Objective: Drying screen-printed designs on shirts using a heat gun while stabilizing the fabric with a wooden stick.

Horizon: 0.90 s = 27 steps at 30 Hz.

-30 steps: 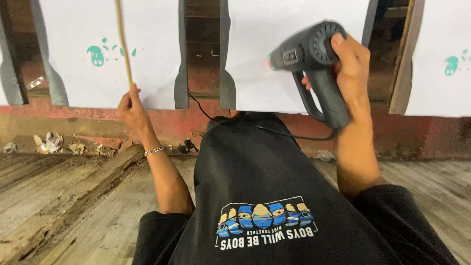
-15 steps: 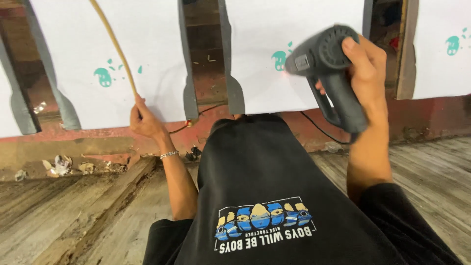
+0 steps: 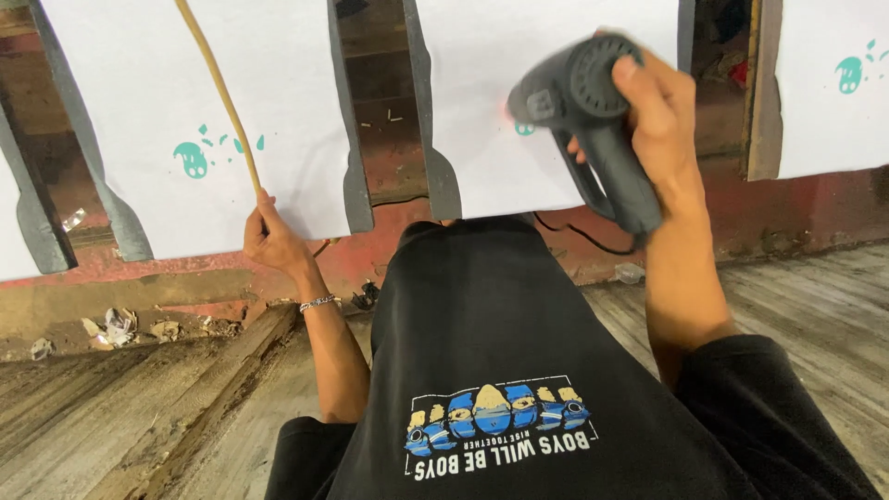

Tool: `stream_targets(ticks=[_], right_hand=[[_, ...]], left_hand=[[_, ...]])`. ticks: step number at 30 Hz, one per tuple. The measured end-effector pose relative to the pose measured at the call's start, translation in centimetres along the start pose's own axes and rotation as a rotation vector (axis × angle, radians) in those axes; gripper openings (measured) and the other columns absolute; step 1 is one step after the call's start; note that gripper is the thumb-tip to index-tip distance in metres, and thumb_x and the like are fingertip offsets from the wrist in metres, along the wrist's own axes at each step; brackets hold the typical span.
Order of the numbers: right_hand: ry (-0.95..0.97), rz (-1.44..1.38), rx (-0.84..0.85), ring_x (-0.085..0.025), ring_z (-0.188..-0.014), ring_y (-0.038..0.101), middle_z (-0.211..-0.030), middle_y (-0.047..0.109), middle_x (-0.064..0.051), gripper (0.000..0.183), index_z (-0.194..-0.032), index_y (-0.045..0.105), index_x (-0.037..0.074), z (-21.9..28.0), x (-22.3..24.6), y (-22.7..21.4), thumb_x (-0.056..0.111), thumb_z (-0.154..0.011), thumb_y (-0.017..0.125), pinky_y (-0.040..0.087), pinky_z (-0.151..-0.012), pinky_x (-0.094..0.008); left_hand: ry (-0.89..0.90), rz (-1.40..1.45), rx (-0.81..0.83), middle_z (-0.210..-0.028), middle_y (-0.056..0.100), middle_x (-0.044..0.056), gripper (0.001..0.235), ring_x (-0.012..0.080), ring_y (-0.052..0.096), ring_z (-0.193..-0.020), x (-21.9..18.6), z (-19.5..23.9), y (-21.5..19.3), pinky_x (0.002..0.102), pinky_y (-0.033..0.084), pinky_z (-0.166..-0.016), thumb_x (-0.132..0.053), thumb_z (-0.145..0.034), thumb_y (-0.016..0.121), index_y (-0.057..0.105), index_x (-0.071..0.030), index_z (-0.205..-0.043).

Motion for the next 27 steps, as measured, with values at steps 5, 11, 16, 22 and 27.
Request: stream_targets(ticks=[5,11,16,22,27], right_hand=[[0.02,0.051,-0.021,-0.028,-0.055,0.066,-0.081,0.063,-0.02,0.053,-0.131,0.061,0.001,0.3,0.3,-0.5,0.043,-0.099,0.059,0.056,-0.046,-0.036],[0.007,-0.096,0.028,-0.024,-0.061,0.07,-0.096,0.069,-0.018,0.054,-0.132,0.063,0.005,-0.2,-0.3,1.4,0.045,-0.096,0.063,0.06,-0.048,-0.027],[0.037,-0.008,-0.026,-0.026,-0.055,0.066,-0.084,0.063,-0.016,0.055,-0.132,0.062,0.003,0.0,0.4,0.9,0.045,-0.097,0.06,0.057,-0.046,-0.031],[0.077,0.041,-0.159,-0.023,-0.055,0.066,-0.082,0.06,-0.01,0.052,-0.121,0.063,0.009,0.6,0.3,-0.6,0.054,-0.094,0.061,0.056,-0.044,-0.028],[0.094,-0.014,-0.096,-0.028,-0.054,0.066,-0.08,0.062,-0.016,0.058,-0.128,0.064,0.002,1.0,0.2,-0.9,0.049,-0.094,0.063,0.057,-0.046,-0.034]], left_hand=[[0.023,-0.016,0.008,-0.07,0.076,0.007,0.025,0.0092,0.054,-0.057,-0.7,-0.3,-0.2,0.027,0.035,-0.051,-0.02,-0.098,0.074,0.082,-0.001,-0.084],[0.058,-0.006,0.0,-0.076,0.079,0.011,0.022,0.0126,0.066,-0.064,0.1,-0.1,-0.4,0.027,0.045,-0.052,-0.016,-0.097,0.075,0.081,0.001,-0.085],[0.028,0.013,-0.049,-0.066,0.074,0.011,0.02,0.0222,0.07,-0.06,1.0,-0.1,-0.1,0.031,0.053,-0.06,-0.018,-0.093,0.085,0.082,-0.007,-0.077],[0.042,0.013,0.035,-0.078,0.079,0.013,0.022,0.0151,0.069,-0.067,-0.1,-0.3,-0.5,0.027,0.048,-0.053,-0.014,-0.099,0.073,0.081,0.002,-0.087],[0.059,0.012,0.038,-0.073,0.077,0.01,0.023,0.0125,0.062,-0.061,-0.1,-0.3,-0.2,0.026,0.041,-0.051,-0.014,-0.1,0.073,0.081,0.002,-0.085]])
Point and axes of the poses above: each hand's wrist, its own z-axis away from the middle knuckle, its own y-axis out of the palm, x = y × z, the point moved 2 cm from there along -z, towards the middle knuckle
